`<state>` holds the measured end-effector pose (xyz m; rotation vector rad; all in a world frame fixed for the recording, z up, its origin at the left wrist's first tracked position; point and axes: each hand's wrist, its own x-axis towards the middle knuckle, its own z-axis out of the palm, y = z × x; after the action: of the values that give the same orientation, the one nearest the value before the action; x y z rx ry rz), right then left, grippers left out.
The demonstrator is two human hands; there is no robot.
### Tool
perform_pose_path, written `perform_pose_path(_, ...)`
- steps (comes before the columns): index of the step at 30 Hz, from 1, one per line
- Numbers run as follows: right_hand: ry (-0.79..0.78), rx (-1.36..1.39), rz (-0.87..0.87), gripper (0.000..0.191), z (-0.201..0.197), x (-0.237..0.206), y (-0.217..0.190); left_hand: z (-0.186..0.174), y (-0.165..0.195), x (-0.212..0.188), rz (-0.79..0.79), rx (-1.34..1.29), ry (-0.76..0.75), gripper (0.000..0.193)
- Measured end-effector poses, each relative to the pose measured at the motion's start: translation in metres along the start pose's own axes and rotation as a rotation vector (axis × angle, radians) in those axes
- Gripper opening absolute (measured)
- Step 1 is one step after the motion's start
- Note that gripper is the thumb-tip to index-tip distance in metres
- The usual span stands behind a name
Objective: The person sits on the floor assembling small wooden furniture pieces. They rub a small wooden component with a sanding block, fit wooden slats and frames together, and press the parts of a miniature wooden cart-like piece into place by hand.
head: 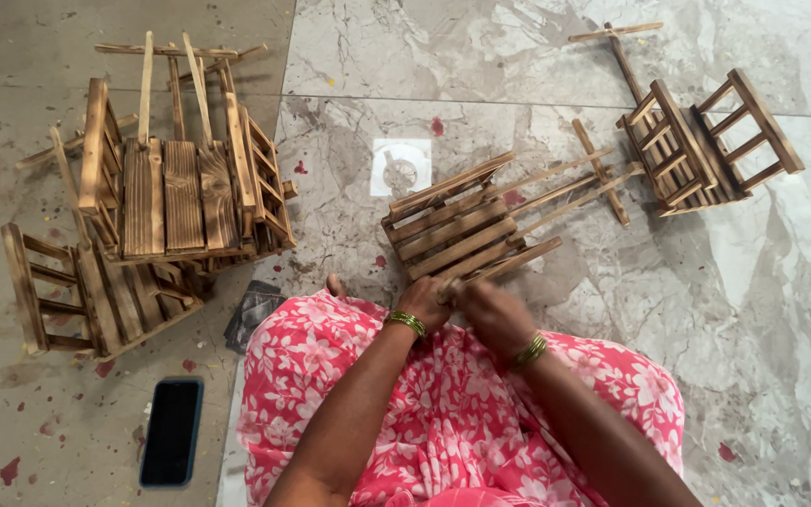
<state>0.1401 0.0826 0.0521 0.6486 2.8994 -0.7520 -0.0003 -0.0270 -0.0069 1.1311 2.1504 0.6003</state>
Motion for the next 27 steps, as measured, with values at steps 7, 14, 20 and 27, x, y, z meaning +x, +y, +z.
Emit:
perform_pose_path(7, 0.681, -0.299, 0.074, 0.013, -0.027, 0.006, 0.074, 0.013, -0.017, 0.009, 0.067, -0.092, 0.116, 0.051)
perform_pose_path(14, 0.948, 1.189, 0.631, 0.022, -0.043, 0.012, 0.149, 0.008, -0.022, 0.017, 0.166, -0.349, 0.299, 0.045)
perform_pose_path(20, 0.883, 1.24, 0.471, 0.018, -0.038, 0.009, 0.126, -0.013, 0.006, 0.004, 0.19, -0.499, 0.388, 0.045)
perform_pose_path(27, 0.887, 1.197, 0.369, 0.018, -0.047, 0.003, 0.106, -0.024, 0.024, -0.003, 0.307, -0.842, 0.443, 0.033)
